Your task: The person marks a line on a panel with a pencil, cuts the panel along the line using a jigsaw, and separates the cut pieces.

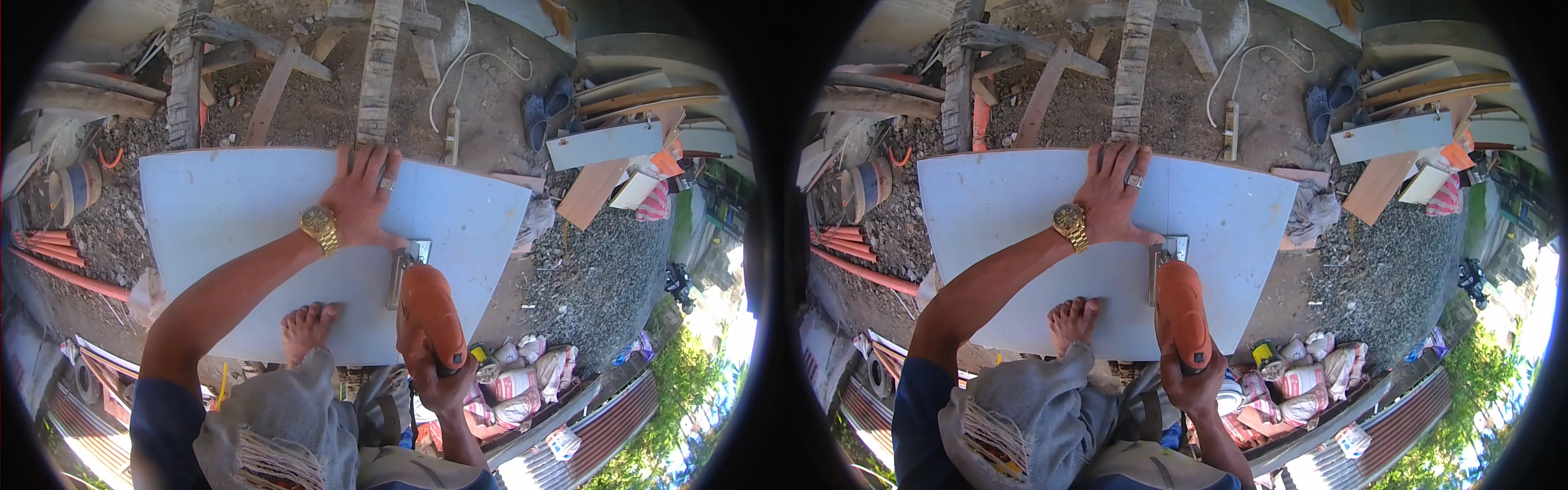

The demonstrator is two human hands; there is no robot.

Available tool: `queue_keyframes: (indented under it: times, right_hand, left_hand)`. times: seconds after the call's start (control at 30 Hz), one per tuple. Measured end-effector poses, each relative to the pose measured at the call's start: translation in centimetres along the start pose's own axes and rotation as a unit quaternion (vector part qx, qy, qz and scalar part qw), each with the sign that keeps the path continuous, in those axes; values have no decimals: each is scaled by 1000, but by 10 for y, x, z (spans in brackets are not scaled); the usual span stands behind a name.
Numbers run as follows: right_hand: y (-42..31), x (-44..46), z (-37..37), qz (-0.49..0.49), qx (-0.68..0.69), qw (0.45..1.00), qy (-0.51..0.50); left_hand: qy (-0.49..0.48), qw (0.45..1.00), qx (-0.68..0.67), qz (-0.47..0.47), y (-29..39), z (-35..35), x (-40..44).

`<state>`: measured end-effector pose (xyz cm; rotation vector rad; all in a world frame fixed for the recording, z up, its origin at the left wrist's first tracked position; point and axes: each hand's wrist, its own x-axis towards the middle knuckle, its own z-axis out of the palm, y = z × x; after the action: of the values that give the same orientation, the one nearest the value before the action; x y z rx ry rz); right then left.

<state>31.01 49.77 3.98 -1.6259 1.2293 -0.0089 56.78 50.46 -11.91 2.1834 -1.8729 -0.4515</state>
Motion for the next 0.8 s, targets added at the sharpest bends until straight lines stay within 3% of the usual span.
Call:
queue_keyframes:
  times: [0.67,0.73,0.8]
  right_hand:
    - [-6,6,3,-10,15,1000,8]
    - [-6,8,8,-17,15,999,49]
    - [-4,6,4,-8,17,999,29]
  left_hand:
    - [25,1000,-14,-4,-2,1,1]
    - [31,999,-14,0,-2,-1,1]
    - [1,1000,-8,16,-3,-2,0]
